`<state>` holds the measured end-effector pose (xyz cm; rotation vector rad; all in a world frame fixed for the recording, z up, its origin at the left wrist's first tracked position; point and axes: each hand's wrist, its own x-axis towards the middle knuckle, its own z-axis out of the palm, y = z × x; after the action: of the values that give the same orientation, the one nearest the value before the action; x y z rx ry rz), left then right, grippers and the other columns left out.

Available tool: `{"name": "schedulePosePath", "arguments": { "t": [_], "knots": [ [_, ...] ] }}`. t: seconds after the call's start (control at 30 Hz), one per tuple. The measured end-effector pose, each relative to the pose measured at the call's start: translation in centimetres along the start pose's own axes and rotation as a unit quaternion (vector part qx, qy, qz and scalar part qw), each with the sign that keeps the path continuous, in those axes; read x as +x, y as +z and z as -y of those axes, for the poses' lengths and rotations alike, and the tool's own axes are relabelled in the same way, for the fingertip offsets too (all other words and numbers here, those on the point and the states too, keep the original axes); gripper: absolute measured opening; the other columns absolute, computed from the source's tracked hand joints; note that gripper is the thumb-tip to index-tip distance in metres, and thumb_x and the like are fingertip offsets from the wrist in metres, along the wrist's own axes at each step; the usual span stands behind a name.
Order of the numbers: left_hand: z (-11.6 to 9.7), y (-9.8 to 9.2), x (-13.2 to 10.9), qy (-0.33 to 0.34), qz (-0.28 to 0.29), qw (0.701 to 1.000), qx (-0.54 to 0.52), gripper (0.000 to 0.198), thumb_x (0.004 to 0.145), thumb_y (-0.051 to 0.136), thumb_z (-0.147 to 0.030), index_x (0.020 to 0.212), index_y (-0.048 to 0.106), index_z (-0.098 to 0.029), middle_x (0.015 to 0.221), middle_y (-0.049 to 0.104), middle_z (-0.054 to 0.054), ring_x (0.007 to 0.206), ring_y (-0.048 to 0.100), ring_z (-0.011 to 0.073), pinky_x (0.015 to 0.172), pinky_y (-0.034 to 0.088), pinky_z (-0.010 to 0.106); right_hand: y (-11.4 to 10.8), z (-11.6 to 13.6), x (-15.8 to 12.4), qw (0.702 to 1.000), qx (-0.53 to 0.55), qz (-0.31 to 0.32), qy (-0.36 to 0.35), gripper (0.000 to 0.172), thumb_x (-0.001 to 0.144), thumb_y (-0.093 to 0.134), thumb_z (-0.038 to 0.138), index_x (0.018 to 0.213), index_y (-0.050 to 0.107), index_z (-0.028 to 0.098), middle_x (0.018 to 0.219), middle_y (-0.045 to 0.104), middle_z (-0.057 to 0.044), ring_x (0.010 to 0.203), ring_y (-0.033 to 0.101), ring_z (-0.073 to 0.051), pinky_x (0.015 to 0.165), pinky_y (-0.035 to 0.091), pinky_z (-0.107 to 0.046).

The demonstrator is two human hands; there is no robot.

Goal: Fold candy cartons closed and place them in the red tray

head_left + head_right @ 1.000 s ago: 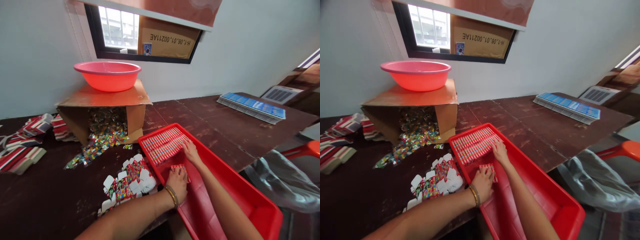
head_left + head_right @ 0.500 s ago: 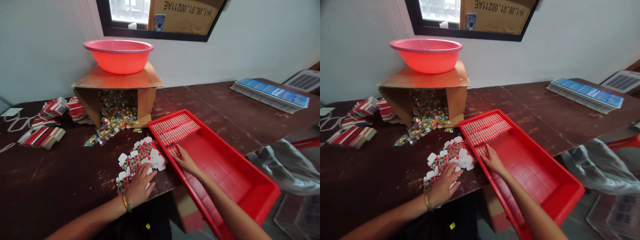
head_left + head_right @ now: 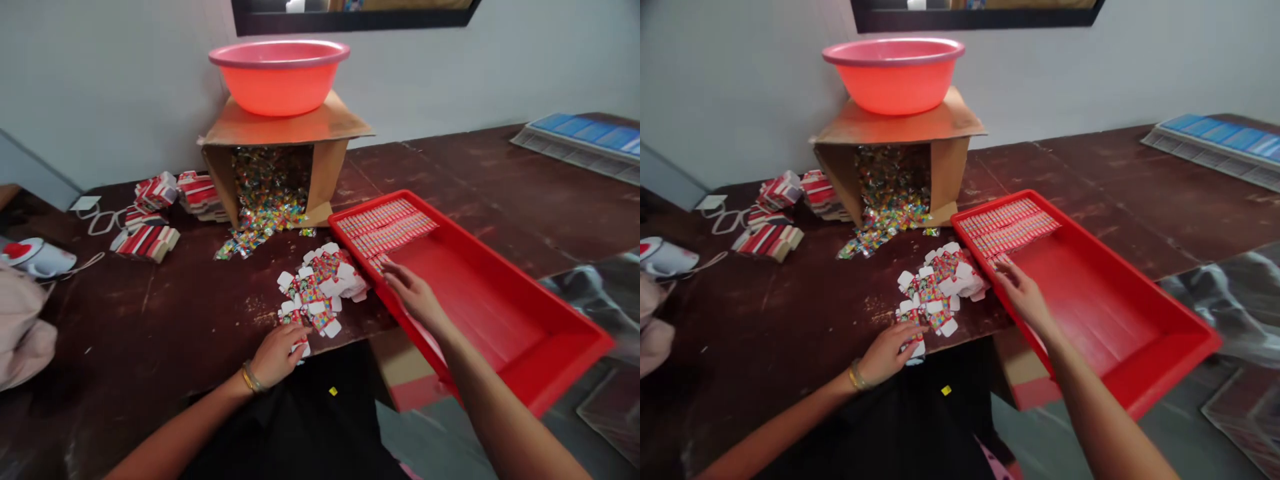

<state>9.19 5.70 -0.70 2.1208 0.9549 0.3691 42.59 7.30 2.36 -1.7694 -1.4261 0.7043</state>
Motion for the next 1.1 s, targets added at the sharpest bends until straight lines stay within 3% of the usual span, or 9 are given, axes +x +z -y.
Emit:
{"name": "schedulePosePath", "arguments": {
  "t": [0.13,0.23,0.37,0.5,0.6,0.73,0.93,1.0,1.1],
  "knots": [
    [1.2,-0.9,-2.4,-0.082,0.017,0.993,-0.082,0.029,0.088,0.044,-0.032,0.096,0.070,-0.019,0.096,0.070,0.005,0.087,0.062,0.0176,0.083,0.045,0.027,9.7,3.3,-7.4,0.957,-0.028,0.214,-0.194,0.040,0.089,0.056,0.041,0.124,0.058,0.023,0.127,0.057,-0.010,0.119,0.051,-0.026,0.100,0.044,-0.043],
    [2.5,-1.2,-4.2,-0.165,0.066,0.972,-0.152,0.038,0.086,0.046,-0.044,0.078,0.069,-0.014,0.067,0.064,0.002,0.062,0.056,0.0136,0.064,0.042,0.024,15.6,3.0,-11.0,0.938,-0.083,0.189,-0.279,0.050,0.085,0.063,0.035,0.133,0.051,0.023,0.134,0.052,-0.012,0.128,0.042,-0.030,0.102,0.038,-0.054],
    [4.0,-1.4,-5.9,-0.292,0.154,0.852,-0.407,0.062,0.079,0.044,-0.067,0.094,0.065,-0.011,0.062,0.060,0.002,0.049,0.052,0.0118,0.053,0.041,0.024,17.7,3.6,-13.5,0.957,-0.021,0.076,-0.280,0.032,0.094,0.049,0.020,0.122,0.060,0.029,0.112,0.067,-0.006,0.107,0.059,-0.022,0.090,0.051,-0.043],
    [3.7,-0.7,-5.1,-0.253,0.003,0.738,-0.626,0.053,0.072,0.063,-0.056,0.103,0.063,-0.013,0.090,0.068,0.009,0.080,0.063,0.0169,0.076,0.048,0.029,17.8,6.9,-14.4,0.933,0.044,0.127,-0.335,0.027,0.092,0.055,0.027,0.118,0.061,0.030,0.106,0.069,-0.004,0.103,0.060,-0.022,0.088,0.051,-0.040],
    [3.1,0.2,-3.8,-0.249,-0.067,0.776,-0.575,0.044,0.066,0.072,-0.040,0.097,0.065,-0.011,0.080,0.068,0.006,0.074,0.060,0.0152,0.073,0.047,0.027,18.4,8.1,-13.3,0.950,0.028,0.098,-0.295,0.033,0.094,0.050,0.026,0.126,0.055,0.029,0.116,0.063,-0.007,0.109,0.056,-0.024,0.093,0.047,-0.044],
    [3.0,0.7,-2.9,-0.226,-0.022,0.866,-0.445,0.031,0.065,0.070,-0.032,0.085,0.064,-0.010,0.066,0.062,0.000,0.059,0.053,0.0103,0.059,0.043,0.022,19.2,8.0,-10.7,0.974,-0.018,0.039,-0.223,0.027,0.088,0.058,0.030,0.115,0.060,0.025,0.134,0.048,-0.010,0.123,0.043,-0.030,0.102,0.036,-0.052],
    [4.0,-1.0,-1.0,-0.226,0.022,0.883,-0.411,0.038,0.068,0.066,-0.042,0.080,0.065,-0.006,0.059,0.063,0.005,0.053,0.059,0.0181,0.055,0.048,0.030,18.4,8.1,-6.2,0.975,0.076,0.112,-0.175,0.017,0.085,0.062,0.036,0.079,0.058,0.020,0.138,0.042,-0.010,0.128,0.040,-0.028,0.103,0.036,-0.046],
    [4.6,-2.4,-0.3,-0.223,-0.022,0.896,-0.383,0.045,0.073,0.063,-0.045,0.097,0.064,-0.007,0.077,0.068,0.009,0.069,0.064,0.0219,0.067,0.051,0.035,17.5,8.1,-4.0,0.978,0.034,0.066,-0.194,0.017,0.085,0.062,0.034,0.078,0.058,0.019,0.138,0.042,-0.011,0.127,0.039,-0.029,0.104,0.033,-0.049],
    [4.9,-5.1,0.1,-0.180,-0.186,0.937,-0.235,0.059,0.072,0.067,-0.041,0.123,0.053,-0.015,0.126,0.055,0.014,0.117,0.052,0.0272,0.101,0.040,0.042,16.2,9.0,-1.8,0.970,-0.043,0.020,-0.238,0.014,0.083,0.064,0.031,0.080,0.058,0.019,0.137,0.043,-0.012,0.126,0.037,-0.031,0.103,0.029,-0.054]
  ]
}}
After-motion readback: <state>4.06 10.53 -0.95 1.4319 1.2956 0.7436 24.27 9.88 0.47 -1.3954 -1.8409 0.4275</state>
